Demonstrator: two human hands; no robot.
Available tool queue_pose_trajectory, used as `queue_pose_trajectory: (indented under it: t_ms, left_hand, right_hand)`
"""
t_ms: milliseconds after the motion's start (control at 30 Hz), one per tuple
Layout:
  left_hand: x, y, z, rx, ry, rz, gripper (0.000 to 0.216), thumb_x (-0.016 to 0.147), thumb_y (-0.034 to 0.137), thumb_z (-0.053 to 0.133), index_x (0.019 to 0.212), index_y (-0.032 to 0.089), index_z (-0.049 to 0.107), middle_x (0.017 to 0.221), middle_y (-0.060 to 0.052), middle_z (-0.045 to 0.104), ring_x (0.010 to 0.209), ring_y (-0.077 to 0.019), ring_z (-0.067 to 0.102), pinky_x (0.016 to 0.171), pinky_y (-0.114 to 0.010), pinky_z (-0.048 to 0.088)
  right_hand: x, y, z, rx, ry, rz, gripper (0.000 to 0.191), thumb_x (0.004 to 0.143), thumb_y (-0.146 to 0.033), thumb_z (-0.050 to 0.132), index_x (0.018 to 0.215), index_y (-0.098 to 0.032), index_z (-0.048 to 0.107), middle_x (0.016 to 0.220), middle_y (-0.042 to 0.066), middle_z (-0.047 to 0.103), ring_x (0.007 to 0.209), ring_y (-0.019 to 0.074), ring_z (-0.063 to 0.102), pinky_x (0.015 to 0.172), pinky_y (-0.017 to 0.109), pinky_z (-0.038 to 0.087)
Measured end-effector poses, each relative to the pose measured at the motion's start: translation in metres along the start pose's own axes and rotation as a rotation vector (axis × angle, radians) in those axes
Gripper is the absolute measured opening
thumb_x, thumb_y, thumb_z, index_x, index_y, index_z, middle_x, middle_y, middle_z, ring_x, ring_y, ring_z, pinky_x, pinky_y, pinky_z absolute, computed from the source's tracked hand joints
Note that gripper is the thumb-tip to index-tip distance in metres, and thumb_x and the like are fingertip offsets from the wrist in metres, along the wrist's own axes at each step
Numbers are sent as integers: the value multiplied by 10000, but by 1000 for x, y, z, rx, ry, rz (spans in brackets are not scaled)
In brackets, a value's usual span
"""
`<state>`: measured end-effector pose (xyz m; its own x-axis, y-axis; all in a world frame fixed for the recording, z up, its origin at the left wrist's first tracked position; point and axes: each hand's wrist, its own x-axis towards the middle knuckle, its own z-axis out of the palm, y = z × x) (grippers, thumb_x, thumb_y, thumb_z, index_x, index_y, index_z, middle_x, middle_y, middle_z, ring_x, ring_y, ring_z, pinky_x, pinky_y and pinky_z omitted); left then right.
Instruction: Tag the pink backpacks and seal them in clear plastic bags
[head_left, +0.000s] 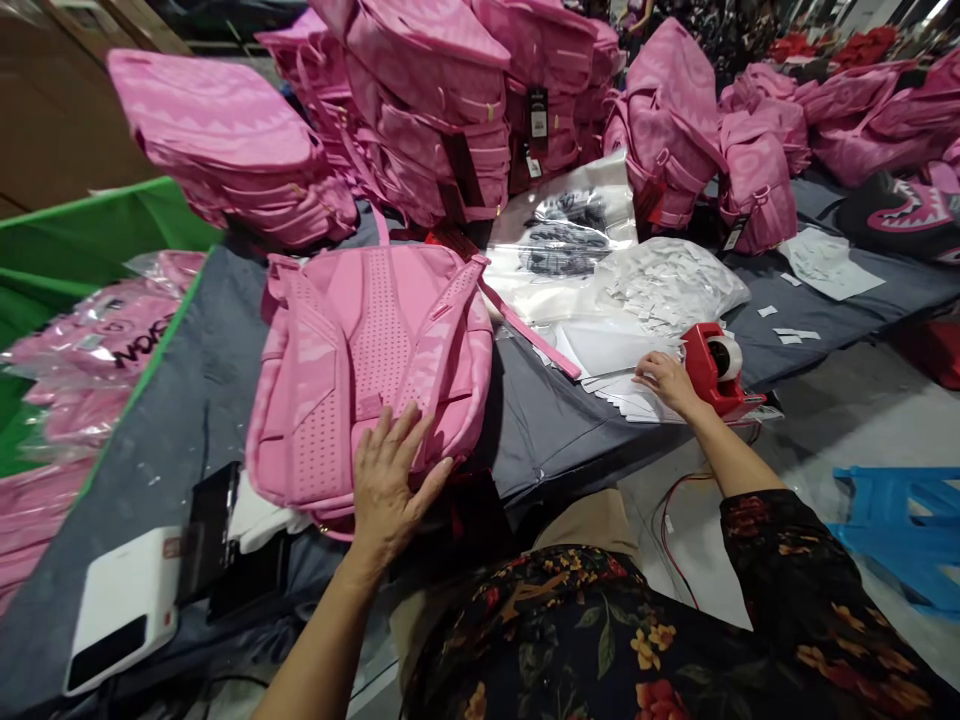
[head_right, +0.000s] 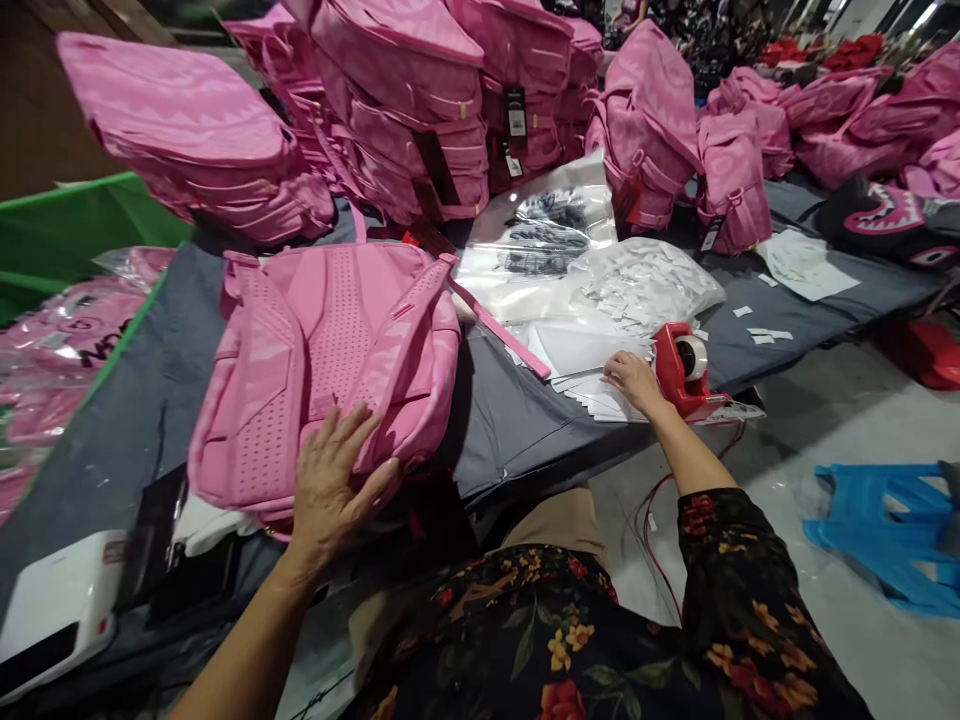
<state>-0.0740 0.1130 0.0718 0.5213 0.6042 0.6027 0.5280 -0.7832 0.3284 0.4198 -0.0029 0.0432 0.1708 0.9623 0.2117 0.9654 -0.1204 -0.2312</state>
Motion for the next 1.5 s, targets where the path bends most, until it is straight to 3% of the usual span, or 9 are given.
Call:
queue_pose_trajectory:
  t_ms: [333, 467, 633, 867, 967, 1067, 1200, 1367, 1500]
  left_hand:
    - [-7, 95, 53, -411, -52, 196, 243, 975, 222, 589, 1205, 215, 666, 1303, -105, 698, 1396, -250, 528, 1124, -468, 482]
    - [-14, 107, 69, -595, -181, 159, 178, 975, 217, 581, 1108, 219, 700, 1244, -107, 715, 1380, -260, 537, 1095, -488, 500]
    - [-17, 102, 73, -676, -185, 60, 160, 986, 229, 574, 1067, 227, 712, 1160, -98, 740, 1286, -246, 603, 1069, -468, 514]
    - [13, 128, 94, -742, -212, -64, 849, 785, 492, 821, 1508, 227, 464, 1499, -169, 547, 1472, -314, 421, 1209, -548, 335]
    - [15, 141, 101, -1059, -489, -272, 633, 725, 613, 820, 1186, 195, 708, 1080, -106, 748, 1106, -286, 670, 1038, -484, 487]
    - [6, 146, 96, -1410, -658, -581, 560, 737, 685, 761, 837, 136, 717, 731, -34, 680, 666, -147, 610, 693, -291, 503]
    - [-4, 141, 81, -1368, -592, -588, 477, 765, 616, 749, 779, 143, 687, 655, 13, 608, 586, -92, 488, 585, -219, 378]
    - [-23, 132, 63, -1030, -461, -391, 294, 911, 439, 638, 798, 179, 716, 692, 10, 647, 645, -119, 548, 644, -235, 409]
    - [-61, 112, 52, -706, -43, -466, 251, 947, 437, 628, 986, 210, 727, 902, -51, 717, 873, -186, 660, 850, -304, 509]
  right_hand:
    - [-13, -8, -2, 1, 14, -107, 272, 992, -414, 547, 1033, -183, 683, 1059, 149, 729, 1008, 284, 652, 885, 388, 461]
    - [-11, 2, 8, 76, 77, 62, 286, 980, -407, 525, 824, -212, 665, 879, 115, 717, 885, 266, 651, 833, 383, 486]
    - [1, -10, -14, -68, 82, -127, 338, 1017, -379, 425, 816, -212, 639, 890, 139, 705, 876, 265, 630, 848, 389, 462]
    - [-49, -114, -49, 321, -307, -220, 473, 1046, -549, 374, 765, -217, 561, 647, 1, 539, 603, 148, 477, 610, 263, 398]
    - [-74, -148, -57, 634, -394, -39, 509, 1007, -637, 430, 782, -202, 574, 627, -30, 500, 551, 113, 423, 536, 231, 360]
    - [-88, -156, -60, 869, -435, 129, 559, 795, -730, 696, 916, -187, 636, 724, -13, 586, 607, 126, 510, 550, 232, 415]
    - [-89, -157, -50, 930, -429, 159, 651, 550, -610, 923, 968, -172, 682, 864, 30, 670, 765, 178, 610, 672, 272, 501]
    - [-69, -177, -28, 912, -431, 140, 476, 776, -635, 763, 804, -162, 715, 671, 10, 627, 592, 136, 536, 554, 244, 425]
    - [-57, -191, -11, 811, -433, -123, 469, 936, -608, 597, 846, -175, 751, 759, 59, 708, 658, 160, 606, 620, 259, 451]
